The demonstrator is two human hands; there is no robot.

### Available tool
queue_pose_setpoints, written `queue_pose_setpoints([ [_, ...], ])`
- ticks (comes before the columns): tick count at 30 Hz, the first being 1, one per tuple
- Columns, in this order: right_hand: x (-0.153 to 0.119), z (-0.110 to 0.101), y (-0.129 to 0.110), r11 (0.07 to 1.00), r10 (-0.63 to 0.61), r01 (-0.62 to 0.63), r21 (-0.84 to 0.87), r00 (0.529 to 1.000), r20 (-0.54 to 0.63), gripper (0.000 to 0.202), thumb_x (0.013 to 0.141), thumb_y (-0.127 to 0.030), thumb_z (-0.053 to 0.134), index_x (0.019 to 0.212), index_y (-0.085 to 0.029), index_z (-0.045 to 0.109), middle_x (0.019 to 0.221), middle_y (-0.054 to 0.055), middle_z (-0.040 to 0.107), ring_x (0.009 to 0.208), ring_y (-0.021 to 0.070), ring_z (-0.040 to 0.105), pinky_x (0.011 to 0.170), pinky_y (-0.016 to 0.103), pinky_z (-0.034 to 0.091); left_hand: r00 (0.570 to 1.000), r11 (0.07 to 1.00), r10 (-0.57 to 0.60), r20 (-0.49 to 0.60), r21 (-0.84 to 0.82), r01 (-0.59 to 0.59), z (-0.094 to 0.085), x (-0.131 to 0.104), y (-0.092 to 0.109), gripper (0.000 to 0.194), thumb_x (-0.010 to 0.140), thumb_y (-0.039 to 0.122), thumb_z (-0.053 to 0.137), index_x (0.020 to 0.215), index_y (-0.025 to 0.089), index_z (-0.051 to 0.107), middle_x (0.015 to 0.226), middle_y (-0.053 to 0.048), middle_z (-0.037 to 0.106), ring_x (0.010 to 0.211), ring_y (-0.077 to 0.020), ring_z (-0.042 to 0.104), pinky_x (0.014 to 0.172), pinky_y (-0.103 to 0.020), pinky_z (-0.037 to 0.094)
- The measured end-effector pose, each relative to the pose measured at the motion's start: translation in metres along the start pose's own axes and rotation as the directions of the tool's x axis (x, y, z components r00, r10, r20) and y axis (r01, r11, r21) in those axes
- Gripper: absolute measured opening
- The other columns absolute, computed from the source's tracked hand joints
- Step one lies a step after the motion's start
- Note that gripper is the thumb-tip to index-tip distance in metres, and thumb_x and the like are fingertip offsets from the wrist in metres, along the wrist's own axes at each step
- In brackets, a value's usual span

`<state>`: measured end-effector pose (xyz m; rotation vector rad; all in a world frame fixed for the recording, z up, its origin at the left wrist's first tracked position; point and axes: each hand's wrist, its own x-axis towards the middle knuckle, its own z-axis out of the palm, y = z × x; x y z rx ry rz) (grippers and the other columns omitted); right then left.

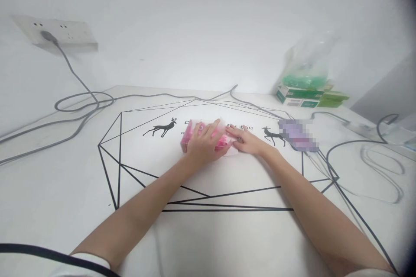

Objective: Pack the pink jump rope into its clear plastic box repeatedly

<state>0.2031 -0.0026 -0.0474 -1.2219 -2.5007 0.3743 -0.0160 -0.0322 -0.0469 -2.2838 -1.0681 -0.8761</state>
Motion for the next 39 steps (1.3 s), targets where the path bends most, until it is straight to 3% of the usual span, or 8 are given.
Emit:
queue_pose_setpoints([
  [8, -0.001, -0.008, -0.009, 0.998, -0.057, 0.058, -0.034, 0.998, 0.029, 0.06, 0.094, -0.039, 0.047, 0.152, -0.03, 0.033, 0.156, 0.006, 0.037, 0.147, 0.0311, 0.025, 0.114, 0.069, 0.016, 0.998, 0.997, 0.017, 0.066, -0.075, -0.012, -0.004, 0.006, 0.0, 0.045, 0.091, 0.044, 0.052, 0.129, 0.019, 0.056, 0.149, -0.012, 0.046, 0.124, -0.0292, 0.056, 0.112, -0.052, 0.036],
  [14, 0.001, -0.005, -0.007, 0.985, -0.062, 0.059, -0.164, 0.998, -0.015, 0.056, 0.096, -0.041, 0.044, 0.149, -0.026, 0.038, 0.153, 0.011, 0.041, 0.144, 0.0312, 0.033, 0.113, 0.066, 0.021, 0.997, 0.989, -0.01, 0.082, -0.147, 0.022, -0.003, 0.007, 0.005, 0.067, 0.092, 0.036, 0.049, 0.15, 0.012, 0.027, 0.148, -0.014, 0.047, 0.133, -0.0265, 0.049, 0.113, -0.046, 0.037],
  [17, 0.002, -0.006, -0.008, 0.982, -0.059, 0.055, -0.18, 0.998, -0.021, 0.054, 0.096, -0.041, 0.043, 0.148, -0.025, 0.041, 0.151, 0.012, 0.044, 0.143, 0.0315, 0.036, 0.113, 0.066, 0.023, 0.994, 0.985, -0.007, 0.112, -0.169, 0.026, -0.003, 0.008, 0.008, 0.069, 0.092, 0.033, 0.047, 0.151, 0.009, 0.022, 0.15, -0.015, 0.045, 0.134, -0.0253, 0.049, 0.113, -0.044, 0.038],
  [23, 0.001, -0.012, -0.011, 0.987, -0.047, 0.04, -0.156, 0.998, -0.04, 0.044, 0.096, -0.042, 0.044, 0.136, -0.026, 0.053, 0.138, 0.009, 0.059, 0.129, 0.029, 0.053, 0.113, 0.064, 0.024, 0.987, 0.984, 0.07, 0.145, -0.172, -0.045, -0.004, 0.01, 0.008, 0.056, 0.094, 0.026, 0.043, 0.148, 0.014, 0.034, 0.153, -0.012, 0.041, 0.137, -0.0238, 0.045, 0.115, -0.045, 0.034],
  [26, 0.001, -0.013, -0.01, 0.989, 0.004, -0.01, -0.15, 0.999, -0.043, 0.043, 0.096, -0.046, 0.046, 0.133, -0.026, 0.056, 0.125, 0.008, 0.067, 0.114, 0.0266, 0.064, 0.115, 0.06, 0.024, 0.984, 0.981, 0.099, 0.145, -0.179, -0.072, -0.004, 0.009, 0.008, 0.044, 0.096, 0.025, 0.042, 0.139, 0.019, 0.048, 0.147, -0.008, 0.05, 0.133, -0.0225, 0.05, 0.115, -0.045, 0.034],
  [29, 0.0, -0.014, -0.008, 0.988, 0.004, -0.011, -0.153, 0.999, -0.046, 0.05, 0.095, -0.052, 0.046, 0.139, -0.029, 0.051, 0.133, 0.008, 0.063, 0.122, 0.029, 0.059, 0.115, 0.061, 0.024, 0.983, 0.972, 0.133, 0.125, -0.209, -0.105, -0.002, 0.007, 0.007, 0.035, 0.096, 0.024, 0.043, 0.129, 0.022, 0.056, 0.134, -0.005, 0.062, 0.124, -0.0207, 0.058, 0.114, -0.046, 0.033],
  [34, 0.0, -0.014, -0.001, 0.99, 0.035, -0.041, -0.132, 0.998, -0.046, 0.062, 0.09, -0.062, 0.049, 0.142, -0.029, 0.05, 0.142, 0.01, 0.056, 0.137, 0.0323, 0.044, 0.116, 0.061, 0.022, 0.985, 0.966, 0.139, 0.105, -0.234, -0.111, 0.001, 0.004, 0.005, 0.032, 0.097, 0.023, 0.043, 0.125, 0.022, 0.058, 0.127, -0.003, 0.067, 0.119, -0.02, 0.061, 0.113, -0.047, 0.033],
  [39, -0.001, -0.013, 0.009, 0.995, 0.06, -0.06, -0.073, 0.998, -0.013, 0.054, 0.091, -0.052, 0.053, 0.14, -0.029, 0.052, 0.145, 0.008, 0.053, 0.14, 0.0308, 0.041, 0.116, 0.063, 0.017, 0.984, 0.967, 0.151, 0.094, -0.222, -0.127, 0.002, 0.004, 0.004, 0.031, 0.096, 0.021, 0.043, 0.121, 0.022, 0.061, 0.123, -0.004, 0.069, 0.117, -0.0203, 0.062, 0.112, -0.048, 0.033],
])
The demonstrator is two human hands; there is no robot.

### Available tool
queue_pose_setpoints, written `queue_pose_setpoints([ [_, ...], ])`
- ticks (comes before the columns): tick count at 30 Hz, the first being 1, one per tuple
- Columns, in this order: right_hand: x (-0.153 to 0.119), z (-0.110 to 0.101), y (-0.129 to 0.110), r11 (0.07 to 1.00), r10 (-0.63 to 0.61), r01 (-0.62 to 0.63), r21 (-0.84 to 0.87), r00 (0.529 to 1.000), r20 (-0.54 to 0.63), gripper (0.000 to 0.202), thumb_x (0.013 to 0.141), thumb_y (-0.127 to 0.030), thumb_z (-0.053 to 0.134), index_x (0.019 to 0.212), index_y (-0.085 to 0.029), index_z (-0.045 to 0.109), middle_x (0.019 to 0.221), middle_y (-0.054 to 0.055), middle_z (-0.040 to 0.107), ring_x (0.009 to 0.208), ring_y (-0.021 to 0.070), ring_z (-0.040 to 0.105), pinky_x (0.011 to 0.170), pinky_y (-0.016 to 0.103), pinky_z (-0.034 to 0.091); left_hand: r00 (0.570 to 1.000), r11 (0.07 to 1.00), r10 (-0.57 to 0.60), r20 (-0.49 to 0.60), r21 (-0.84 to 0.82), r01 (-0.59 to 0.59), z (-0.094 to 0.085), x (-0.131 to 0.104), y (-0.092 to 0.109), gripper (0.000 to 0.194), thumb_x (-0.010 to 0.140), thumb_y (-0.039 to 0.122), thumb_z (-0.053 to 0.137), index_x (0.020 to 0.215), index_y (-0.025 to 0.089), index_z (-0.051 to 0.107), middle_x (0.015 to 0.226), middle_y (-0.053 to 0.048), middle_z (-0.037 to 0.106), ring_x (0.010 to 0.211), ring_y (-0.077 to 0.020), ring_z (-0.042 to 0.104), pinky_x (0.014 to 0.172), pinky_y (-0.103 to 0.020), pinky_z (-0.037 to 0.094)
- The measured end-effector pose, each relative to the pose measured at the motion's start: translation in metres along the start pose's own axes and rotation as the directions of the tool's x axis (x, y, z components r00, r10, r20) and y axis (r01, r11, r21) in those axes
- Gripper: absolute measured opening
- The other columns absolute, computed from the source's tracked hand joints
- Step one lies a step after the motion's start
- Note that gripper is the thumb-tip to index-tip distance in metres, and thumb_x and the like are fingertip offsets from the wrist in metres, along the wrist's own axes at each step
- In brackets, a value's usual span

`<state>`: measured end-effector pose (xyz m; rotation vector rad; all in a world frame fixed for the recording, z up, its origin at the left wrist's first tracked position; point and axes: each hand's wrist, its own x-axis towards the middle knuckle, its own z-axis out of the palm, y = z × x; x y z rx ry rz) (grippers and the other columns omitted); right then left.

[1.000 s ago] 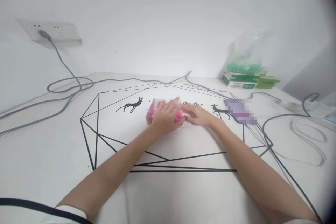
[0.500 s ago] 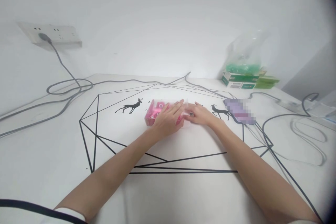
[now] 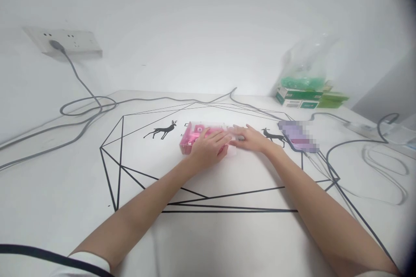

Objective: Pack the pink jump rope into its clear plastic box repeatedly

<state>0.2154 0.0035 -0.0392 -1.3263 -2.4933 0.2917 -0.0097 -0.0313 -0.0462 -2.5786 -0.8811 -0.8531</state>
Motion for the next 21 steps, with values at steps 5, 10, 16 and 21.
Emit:
queue_pose_setpoints([
  [5, -0.001, -0.004, 0.002, 1.0, 0.01, -0.01, 0.005, 0.999, 0.037, 0.04, 0.093, -0.035, 0.048, 0.131, -0.028, 0.06, 0.147, 0.004, 0.05, 0.142, 0.0294, 0.038, 0.116, 0.064, 0.013, 1.0, 1.0, 0.004, 0.008, 0.026, -0.004, 0.0, 0.0, 0.0, 0.03, 0.095, 0.021, 0.044, 0.118, 0.022, 0.063, 0.126, -0.004, 0.067, 0.118, -0.0215, 0.061, 0.112, -0.049, 0.033],
  [10, -0.001, -0.01, -0.006, 0.99, 0.125, -0.127, -0.06, 0.992, -0.032, 0.043, 0.092, -0.021, 0.04, 0.127, -0.027, 0.063, 0.142, 0.003, 0.056, 0.137, 0.0261, 0.046, 0.116, 0.061, 0.019, 1.0, 0.999, 0.014, 0.012, 0.042, -0.014, -0.001, 0.001, 0.0, 0.027, 0.094, 0.02, 0.045, 0.111, 0.023, 0.065, 0.127, -0.003, 0.067, 0.119, -0.0221, 0.061, 0.109, -0.049, 0.035],
  [16, 0.001, -0.014, -0.015, 0.955, 0.196, -0.234, -0.183, 0.959, -0.205, 0.043, 0.093, -0.024, 0.04, 0.13, -0.021, 0.061, 0.142, 0.008, 0.056, 0.131, 0.0272, 0.052, 0.117, 0.058, 0.02, 1.0, 0.998, 0.029, -0.004, 0.056, -0.029, 0.0, 0.0, 0.0, 0.024, 0.093, 0.019, 0.045, 0.103, 0.023, 0.067, 0.123, -0.004, 0.069, 0.116, -0.0225, 0.062, 0.108, -0.05, 0.036],
  [21, 0.0, -0.013, -0.019, 0.991, 0.035, -0.028, -0.128, 0.998, 0.051, 0.045, 0.094, -0.032, 0.042, 0.137, -0.024, 0.055, 0.149, 0.007, 0.047, 0.142, 0.0298, 0.036, 0.114, 0.068, 0.014, 0.998, 0.998, 0.034, -0.049, 0.052, -0.031, 0.001, -0.001, -0.001, 0.021, 0.094, 0.025, 0.047, 0.099, 0.021, 0.067, 0.121, -0.005, 0.069, 0.115, -0.0226, 0.062, 0.108, -0.048, 0.038],
])
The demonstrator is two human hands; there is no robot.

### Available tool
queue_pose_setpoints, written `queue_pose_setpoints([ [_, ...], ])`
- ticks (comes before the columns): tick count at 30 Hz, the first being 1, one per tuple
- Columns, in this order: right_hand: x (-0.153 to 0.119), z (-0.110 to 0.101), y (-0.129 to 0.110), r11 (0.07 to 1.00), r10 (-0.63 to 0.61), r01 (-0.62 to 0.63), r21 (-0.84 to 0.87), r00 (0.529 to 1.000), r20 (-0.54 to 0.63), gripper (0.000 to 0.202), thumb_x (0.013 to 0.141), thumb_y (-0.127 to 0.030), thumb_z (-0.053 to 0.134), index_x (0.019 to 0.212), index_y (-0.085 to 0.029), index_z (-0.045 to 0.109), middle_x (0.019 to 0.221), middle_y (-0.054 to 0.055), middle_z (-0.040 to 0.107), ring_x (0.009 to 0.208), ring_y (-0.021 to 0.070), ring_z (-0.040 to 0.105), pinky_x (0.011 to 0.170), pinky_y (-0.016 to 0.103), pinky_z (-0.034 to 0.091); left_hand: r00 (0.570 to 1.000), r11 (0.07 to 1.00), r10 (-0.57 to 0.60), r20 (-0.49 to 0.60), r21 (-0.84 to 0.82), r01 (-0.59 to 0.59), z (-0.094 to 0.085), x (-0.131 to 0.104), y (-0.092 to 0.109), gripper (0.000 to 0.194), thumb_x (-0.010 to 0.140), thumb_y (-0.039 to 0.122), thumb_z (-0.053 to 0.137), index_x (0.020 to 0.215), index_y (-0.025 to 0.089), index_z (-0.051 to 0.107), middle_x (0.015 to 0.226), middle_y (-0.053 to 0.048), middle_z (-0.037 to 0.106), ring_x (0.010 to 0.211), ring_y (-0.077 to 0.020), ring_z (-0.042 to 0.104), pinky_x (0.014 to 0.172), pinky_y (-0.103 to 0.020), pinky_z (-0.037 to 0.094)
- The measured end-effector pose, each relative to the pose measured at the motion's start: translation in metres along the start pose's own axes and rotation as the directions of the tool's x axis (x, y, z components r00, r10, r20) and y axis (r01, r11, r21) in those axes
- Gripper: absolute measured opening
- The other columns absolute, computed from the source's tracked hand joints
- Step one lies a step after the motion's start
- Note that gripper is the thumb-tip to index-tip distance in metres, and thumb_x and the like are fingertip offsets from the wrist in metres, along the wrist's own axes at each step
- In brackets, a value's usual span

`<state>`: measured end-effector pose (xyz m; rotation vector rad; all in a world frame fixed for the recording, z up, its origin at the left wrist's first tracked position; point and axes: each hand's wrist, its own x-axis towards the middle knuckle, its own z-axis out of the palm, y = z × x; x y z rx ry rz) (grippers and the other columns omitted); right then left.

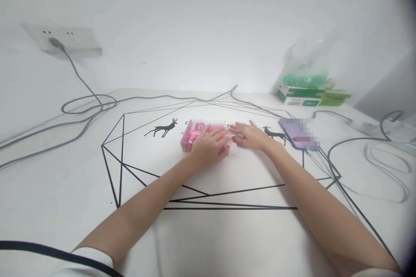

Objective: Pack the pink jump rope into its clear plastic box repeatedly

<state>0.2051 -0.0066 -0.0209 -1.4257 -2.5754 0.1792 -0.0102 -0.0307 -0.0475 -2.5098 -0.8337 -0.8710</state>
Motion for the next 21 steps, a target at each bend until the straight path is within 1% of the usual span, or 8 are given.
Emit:
queue_pose_setpoints([
  [2, -0.0003, 0.0015, -0.0029, 0.999, -0.048, 0.047, 0.018, 0.998, 0.048, 0.047, 0.094, -0.035, 0.045, 0.14, -0.026, 0.052, 0.15, 0.007, 0.046, 0.143, 0.0314, 0.034, 0.112, 0.071, 0.011, 1.0, 1.0, -0.002, -0.019, -0.011, 0.002, 0.0013, -0.0005, -0.0006, 0.02, 0.094, 0.028, 0.049, 0.097, 0.021, 0.067, 0.12, -0.006, 0.07, 0.114, -0.0223, 0.063, 0.106, -0.047, 0.04],
  [5, 0.0003, 0.0041, -0.0071, 0.996, -0.087, 0.086, 0.02, 0.995, 0.044, 0.052, 0.094, -0.038, 0.046, 0.144, -0.028, 0.046, 0.149, 0.006, 0.048, 0.142, 0.0326, 0.036, 0.112, 0.072, 0.01, 0.999, 1.0, -0.027, -0.032, -0.013, 0.026, 0.0036, -0.0005, -0.0015, 0.019, 0.093, 0.03, 0.051, 0.097, 0.021, 0.068, 0.117, -0.006, 0.07, 0.109, -0.0219, 0.064, 0.104, -0.045, 0.042],
  [7, 0.0008, 0.0056, -0.009, 0.995, -0.103, 0.103, 0.006, 0.994, 0.037, 0.052, 0.094, -0.037, 0.045, 0.145, -0.029, 0.044, 0.149, 0.006, 0.048, 0.142, 0.0327, 0.037, 0.112, 0.072, 0.011, 0.998, 0.998, -0.056, -0.035, -0.008, 0.056, 0.0047, 0.0002, -0.0015, 0.02, 0.093, 0.029, 0.051, 0.101, 0.021, 0.067, 0.113, -0.006, 0.071, 0.107, -0.0222, 0.065, 0.102, -0.044, 0.044],
  [11, 0.001, 0.0074, -0.0103, 0.995, -0.102, 0.102, -0.001, 0.993, 0.054, 0.051, 0.095, -0.035, 0.042, 0.146, -0.028, 0.044, 0.152, 0.007, 0.043, 0.142, 0.0324, 0.036, 0.113, 0.071, 0.013, 0.995, 0.995, -0.098, -0.027, 0.007, 0.098, 0.0046, 0.0023, 0.0006, 0.025, 0.092, 0.031, 0.052, 0.108, 0.018, 0.066, 0.112, -0.009, 0.071, 0.105, -0.0239, 0.064, 0.1, -0.043, 0.046],
  [15, 0.0006, 0.0079, -0.0091, 0.995, -0.101, 0.101, 0.01, 0.993, 0.068, 0.052, 0.096, -0.036, 0.043, 0.147, -0.028, 0.042, 0.152, 0.007, 0.043, 0.143, 0.0323, 0.035, 0.112, 0.071, 0.012, 0.992, 0.991, -0.126, -0.024, 0.047, 0.127, 0.0022, 0.0032, 0.0044, 0.028, 0.092, 0.033, 0.052, 0.11, 0.016, 0.066, 0.114, -0.011, 0.07, 0.105, -0.0256, 0.064, 0.101, -0.046, 0.044],
  [17, 0.0009, 0.0086, -0.0076, 0.995, -0.097, 0.097, 0.009, 0.993, 0.067, 0.053, 0.095, -0.039, 0.045, 0.147, -0.03, 0.043, 0.152, 0.007, 0.044, 0.143, 0.033, 0.034, 0.112, 0.071, 0.013, 0.99, 0.988, -0.137, -0.014, 0.064, 0.138, 0.0014, 0.0029, 0.0058, 0.026, 0.092, 0.032, 0.051, 0.108, 0.018, 0.066, 0.115, -0.01, 0.07, 0.104, -0.0259, 0.064, 0.099, -0.046, 0.045],
  [19, 0.0016, 0.0096, -0.0057, 0.996, -0.087, 0.087, -0.004, 0.995, 0.05, 0.053, 0.094, -0.043, 0.047, 0.145, -0.03, 0.045, 0.151, 0.006, 0.046, 0.143, 0.0345, 0.034, 0.113, 0.069, 0.015, 0.993, 0.99, -0.121, 0.011, 0.078, 0.12, 0.0013, 0.0023, 0.0061, 0.023, 0.092, 0.028, 0.05, 0.104, 0.019, 0.068, 0.115, -0.01, 0.069, 0.105, -0.026, 0.063, 0.095, -0.045, 0.046],
  [21, 0.002, 0.0101, -0.004, 0.998, -0.065, 0.065, -0.011, 0.997, 0.038, 0.054, 0.092, -0.048, 0.049, 0.143, -0.029, 0.049, 0.15, 0.007, 0.046, 0.14, 0.0351, 0.038, 0.113, 0.063, 0.022, 0.995, 0.991, -0.096, 0.036, 0.1, 0.092, 0.0018, 0.0015, 0.0058, 0.022, 0.091, 0.024, 0.05, 0.099, 0.019, 0.069, 0.117, -0.01, 0.068, 0.105, -0.0265, 0.062, 0.092, -0.044, 0.047],
])
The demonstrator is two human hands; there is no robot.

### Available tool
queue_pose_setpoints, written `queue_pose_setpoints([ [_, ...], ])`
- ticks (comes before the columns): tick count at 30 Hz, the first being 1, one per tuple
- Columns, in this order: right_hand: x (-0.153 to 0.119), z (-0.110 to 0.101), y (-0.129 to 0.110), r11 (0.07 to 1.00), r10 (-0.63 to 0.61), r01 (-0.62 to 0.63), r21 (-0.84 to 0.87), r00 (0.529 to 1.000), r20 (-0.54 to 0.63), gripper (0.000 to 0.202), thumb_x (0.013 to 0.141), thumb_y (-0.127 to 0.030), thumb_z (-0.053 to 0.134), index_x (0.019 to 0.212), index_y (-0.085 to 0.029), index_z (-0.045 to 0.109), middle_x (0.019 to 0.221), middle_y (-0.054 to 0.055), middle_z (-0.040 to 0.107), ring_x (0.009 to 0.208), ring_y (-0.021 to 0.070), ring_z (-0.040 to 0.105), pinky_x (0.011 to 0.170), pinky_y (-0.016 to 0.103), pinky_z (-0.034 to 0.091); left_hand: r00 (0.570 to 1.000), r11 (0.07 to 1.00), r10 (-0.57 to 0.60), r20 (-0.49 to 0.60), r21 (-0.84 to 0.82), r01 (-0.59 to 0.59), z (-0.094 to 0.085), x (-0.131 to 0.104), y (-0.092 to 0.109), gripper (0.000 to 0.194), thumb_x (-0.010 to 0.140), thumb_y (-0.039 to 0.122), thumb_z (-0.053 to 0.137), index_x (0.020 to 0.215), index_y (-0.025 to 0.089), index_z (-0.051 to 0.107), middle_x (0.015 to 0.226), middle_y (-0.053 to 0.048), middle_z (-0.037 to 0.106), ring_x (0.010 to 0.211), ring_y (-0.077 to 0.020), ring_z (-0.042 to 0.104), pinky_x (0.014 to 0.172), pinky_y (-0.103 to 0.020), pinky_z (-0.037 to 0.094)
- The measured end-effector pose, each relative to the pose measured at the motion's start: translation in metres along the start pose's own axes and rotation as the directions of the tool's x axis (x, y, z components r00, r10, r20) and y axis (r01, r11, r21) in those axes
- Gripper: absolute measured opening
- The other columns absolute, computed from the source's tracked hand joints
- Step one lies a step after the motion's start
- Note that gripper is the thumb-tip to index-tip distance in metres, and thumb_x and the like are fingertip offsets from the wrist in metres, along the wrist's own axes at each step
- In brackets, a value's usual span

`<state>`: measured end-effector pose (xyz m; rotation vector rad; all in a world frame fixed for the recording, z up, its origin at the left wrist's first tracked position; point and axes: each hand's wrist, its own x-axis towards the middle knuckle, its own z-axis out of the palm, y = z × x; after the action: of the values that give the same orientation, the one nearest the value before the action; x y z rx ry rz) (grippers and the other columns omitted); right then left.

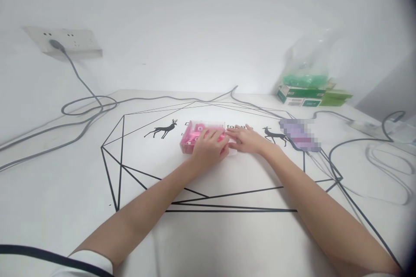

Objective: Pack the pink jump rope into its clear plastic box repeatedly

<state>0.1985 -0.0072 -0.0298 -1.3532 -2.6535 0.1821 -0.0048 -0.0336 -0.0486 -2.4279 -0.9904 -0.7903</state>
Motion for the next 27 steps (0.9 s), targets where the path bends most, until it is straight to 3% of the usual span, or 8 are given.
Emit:
queue_pose_setpoints([
  [4, -0.001, -0.002, 0.001, 0.996, 0.037, -0.039, 0.085, 0.999, 0.017, 0.058, 0.091, -0.052, 0.05, 0.143, -0.028, 0.05, 0.149, 0.007, 0.048, 0.125, 0.03, 0.057, 0.104, 0.043, 0.044, 0.999, 0.998, 0.039, 0.037, 0.042, -0.041, 0.001, -0.001, -0.001, 0.021, 0.088, 0.02, 0.05, 0.093, 0.02, 0.071, 0.119, -0.011, 0.067, 0.105, -0.0276, 0.061, 0.091, -0.045, 0.047],
  [7, -0.002, -0.004, 0.0, 0.988, 0.049, -0.051, 0.144, 0.999, 0.014, 0.058, 0.091, -0.052, 0.05, 0.145, -0.03, 0.047, 0.135, 0.003, 0.063, 0.113, 0.0267, 0.065, 0.096, 0.037, 0.049, 0.997, 0.997, 0.051, 0.051, 0.051, -0.053, 0.0, -0.001, 0.0, 0.021, 0.089, 0.021, 0.05, 0.093, 0.02, 0.071, 0.12, -0.012, 0.066, 0.107, -0.0282, 0.06, 0.092, -0.046, 0.046],
  [9, -0.003, -0.005, 0.001, 0.986, 0.075, -0.074, 0.153, 0.997, -0.002, 0.061, 0.089, -0.05, 0.054, 0.146, -0.029, 0.046, 0.132, 0.002, 0.065, 0.112, 0.0267, 0.066, 0.097, 0.036, 0.049, 0.997, 0.997, 0.056, 0.054, 0.053, -0.058, 0.0, -0.001, 0.0, 0.021, 0.09, 0.023, 0.05, 0.094, 0.02, 0.07, 0.121, -0.012, 0.065, 0.108, -0.0284, 0.059, 0.093, -0.047, 0.045],
  [16, -0.007, -0.011, 0.003, 0.944, 0.035, -0.025, 0.329, 0.999, -0.024, 0.072, 0.081, -0.049, 0.066, 0.147, -0.028, 0.044, 0.151, 0.0, 0.044, 0.133, 0.0268, 0.051, 0.112, 0.036, 0.039, 0.987, 0.995, 0.102, 0.125, -0.009, -0.102, -0.008, 0.002, -0.01, 0.028, 0.095, 0.036, 0.047, 0.105, 0.018, 0.067, 0.125, -0.013, 0.064, 0.112, -0.0282, 0.061, 0.095, -0.046, 0.044],
  [21, -0.01, -0.017, 0.001, 0.885, 0.055, -0.065, 0.461, 0.998, 0.035, 0.086, 0.074, -0.051, 0.073, 0.15, -0.029, 0.038, 0.155, 0.002, 0.037, 0.139, 0.0289, 0.043, 0.114, 0.04, 0.036, 0.937, 0.985, 0.155, 0.314, -0.126, -0.121, -0.026, 0.009, -0.031, 0.044, 0.091, 0.045, 0.056, 0.128, 0.022, 0.058, 0.139, -0.009, 0.058, 0.124, -0.0275, 0.056, 0.102, -0.044, 0.041],
  [24, -0.01, -0.018, -0.002, 0.871, 0.041, -0.054, 0.488, 0.998, 0.038, 0.093, 0.072, -0.052, 0.075, 0.152, -0.029, 0.032, 0.159, 0.004, 0.029, 0.144, 0.0289, 0.034, 0.116, 0.041, 0.033, 0.907, 0.985, 0.142, 0.397, -0.152, -0.088, -0.032, 0.011, -0.041, 0.058, 0.089, 0.054, 0.056, 0.138, 0.023, 0.051, 0.144, -0.009, 0.053, 0.131, -0.027, 0.05, 0.108, -0.044, 0.035],
  [27, -0.01, -0.02, -0.006, 0.847, 0.0, -0.019, 0.532, 0.999, 0.034, 0.097, 0.073, -0.049, 0.075, 0.154, -0.03, 0.027, 0.163, 0.004, 0.017, 0.148, 0.0283, 0.022, 0.114, 0.04, 0.035, 0.903, 0.986, 0.101, 0.418, -0.16, -0.036, -0.031, 0.009, -0.048, 0.069, 0.087, 0.061, 0.056, 0.144, 0.026, 0.044, 0.149, -0.009, 0.047, 0.135, -0.0278, 0.045, 0.113, -0.046, 0.028],
])
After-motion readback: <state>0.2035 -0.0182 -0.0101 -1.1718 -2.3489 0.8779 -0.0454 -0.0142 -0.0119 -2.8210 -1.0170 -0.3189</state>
